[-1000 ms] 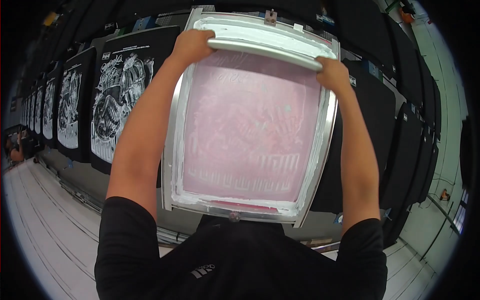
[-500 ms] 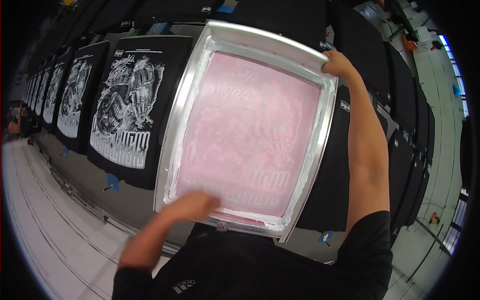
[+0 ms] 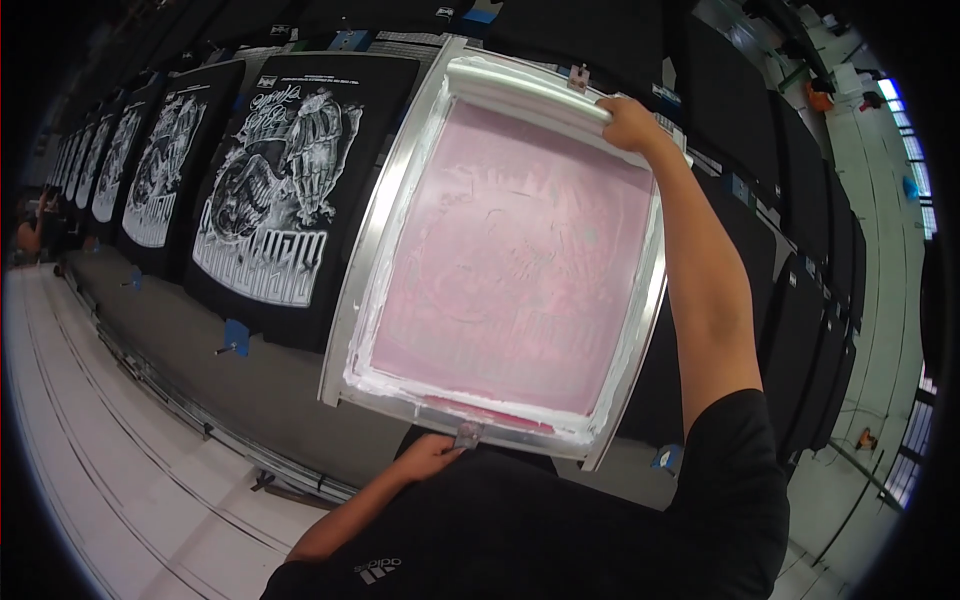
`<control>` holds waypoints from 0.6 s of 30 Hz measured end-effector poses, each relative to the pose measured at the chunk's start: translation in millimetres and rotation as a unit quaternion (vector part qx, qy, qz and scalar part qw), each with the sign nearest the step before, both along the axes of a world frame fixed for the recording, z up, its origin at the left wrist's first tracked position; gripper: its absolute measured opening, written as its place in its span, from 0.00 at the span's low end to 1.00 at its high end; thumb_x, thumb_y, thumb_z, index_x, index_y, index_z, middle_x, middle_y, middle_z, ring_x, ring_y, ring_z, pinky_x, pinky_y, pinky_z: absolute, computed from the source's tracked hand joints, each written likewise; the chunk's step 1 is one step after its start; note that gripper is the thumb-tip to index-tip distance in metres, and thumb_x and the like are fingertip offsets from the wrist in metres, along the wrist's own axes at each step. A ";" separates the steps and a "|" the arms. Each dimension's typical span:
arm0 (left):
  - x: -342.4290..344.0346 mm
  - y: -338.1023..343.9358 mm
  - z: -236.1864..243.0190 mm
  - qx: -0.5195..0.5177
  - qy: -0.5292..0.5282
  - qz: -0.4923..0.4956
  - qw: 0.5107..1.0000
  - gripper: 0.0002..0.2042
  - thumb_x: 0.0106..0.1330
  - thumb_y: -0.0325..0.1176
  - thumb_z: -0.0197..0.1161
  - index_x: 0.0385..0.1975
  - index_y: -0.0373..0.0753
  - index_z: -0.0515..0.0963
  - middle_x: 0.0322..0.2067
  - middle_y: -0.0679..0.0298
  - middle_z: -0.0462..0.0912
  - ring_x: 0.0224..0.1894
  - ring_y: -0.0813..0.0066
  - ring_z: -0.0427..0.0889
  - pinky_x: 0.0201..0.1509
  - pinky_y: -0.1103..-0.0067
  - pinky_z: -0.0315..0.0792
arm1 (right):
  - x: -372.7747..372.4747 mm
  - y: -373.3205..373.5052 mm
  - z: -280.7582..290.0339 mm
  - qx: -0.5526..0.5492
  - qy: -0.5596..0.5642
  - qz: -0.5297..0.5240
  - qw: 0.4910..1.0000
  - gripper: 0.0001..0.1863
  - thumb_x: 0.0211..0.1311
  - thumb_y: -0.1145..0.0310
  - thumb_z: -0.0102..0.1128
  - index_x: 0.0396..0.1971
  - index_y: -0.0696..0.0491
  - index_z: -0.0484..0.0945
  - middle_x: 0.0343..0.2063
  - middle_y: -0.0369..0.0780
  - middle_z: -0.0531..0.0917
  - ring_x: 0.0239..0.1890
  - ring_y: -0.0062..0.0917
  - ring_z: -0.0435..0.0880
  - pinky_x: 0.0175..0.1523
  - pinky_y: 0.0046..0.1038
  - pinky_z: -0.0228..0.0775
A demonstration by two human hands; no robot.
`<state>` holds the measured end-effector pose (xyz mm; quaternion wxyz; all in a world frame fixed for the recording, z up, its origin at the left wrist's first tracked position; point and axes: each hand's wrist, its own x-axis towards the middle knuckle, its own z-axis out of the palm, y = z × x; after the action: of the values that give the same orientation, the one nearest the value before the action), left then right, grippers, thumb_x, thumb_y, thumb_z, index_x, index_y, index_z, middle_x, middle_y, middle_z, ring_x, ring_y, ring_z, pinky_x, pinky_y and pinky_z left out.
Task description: The recorder is manually screen printing multiple t-shirts on a production line, applying ink with a squeegee and refilling ink midway.
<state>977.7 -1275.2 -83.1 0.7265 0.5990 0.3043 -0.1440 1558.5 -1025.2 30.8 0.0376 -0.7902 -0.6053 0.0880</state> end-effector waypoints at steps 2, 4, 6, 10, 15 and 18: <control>3.0 1.1 1.3 -0.001 0.021 -0.007 1.000 0.16 0.71 0.41 0.60 0.29 0.32 0.79 0.17 0.69 0.73 0.24 0.83 0.68 0.29 0.76 0.67 | -39.2 -37.4 -2.6 -0.001 0.003 -0.005 1.000 0.27 0.42 0.75 0.55 0.49 0.53 0.82 0.43 0.52 0.84 0.49 0.47 0.81 0.57 0.36 0.72; 16.7 13.0 22.1 -0.024 -0.017 0.022 0.999 0.16 0.71 0.41 0.60 0.30 0.32 0.79 0.19 0.68 0.75 0.25 0.83 0.68 0.30 0.76 0.68 | -90.2 -86.2 9.2 -0.069 0.041 0.008 0.997 0.26 0.42 0.75 0.55 0.47 0.53 0.82 0.43 0.50 0.84 0.47 0.47 0.82 0.56 0.37 0.72; 6.4 10.7 1.7 -0.027 -0.034 0.007 0.999 0.16 0.71 0.41 0.59 0.31 0.32 0.79 0.20 0.70 0.75 0.26 0.84 0.69 0.31 0.77 0.68 | -168.3 -130.7 32.5 -0.149 0.065 -0.001 0.987 0.24 0.43 0.76 0.56 0.46 0.52 0.82 0.45 0.47 0.84 0.48 0.44 0.81 0.55 0.37 0.72; 21.7 21.8 16.4 -0.061 -0.003 -0.008 0.998 0.15 0.71 0.41 0.60 0.31 0.35 0.80 0.21 0.71 0.74 0.27 0.84 0.70 0.32 0.79 0.67 | -290.3 -265.7 21.6 -0.067 0.100 -0.012 0.993 0.17 0.45 0.78 0.56 0.39 0.52 0.80 0.34 0.41 0.81 0.42 0.39 0.79 0.48 0.40 0.70; 19.4 22.3 18.2 0.006 0.094 -0.079 0.992 0.14 0.70 0.41 0.60 0.44 0.37 0.82 0.32 0.61 0.83 0.35 0.72 0.79 0.44 0.73 0.73 | -371.0 -334.7 30.6 0.027 0.110 -0.014 0.993 0.14 0.40 0.79 0.56 0.32 0.52 0.75 0.26 0.39 0.76 0.34 0.36 0.76 0.41 0.37 0.65; 23.3 35.3 28.7 0.034 0.017 -0.148 0.988 0.15 0.71 0.41 0.59 0.47 0.38 0.82 0.34 0.61 0.84 0.38 0.72 0.79 0.47 0.73 0.73 | -341.3 -324.4 43.5 -0.031 0.138 -0.031 0.989 0.18 0.39 0.81 0.55 0.35 0.52 0.76 0.30 0.40 0.80 0.36 0.36 0.77 0.42 0.39 0.67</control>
<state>1001.0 -1239.9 -54.4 0.6713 0.6592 0.2296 -0.2494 1217.2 -1349.7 74.3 0.0993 -0.7895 -0.5666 0.2140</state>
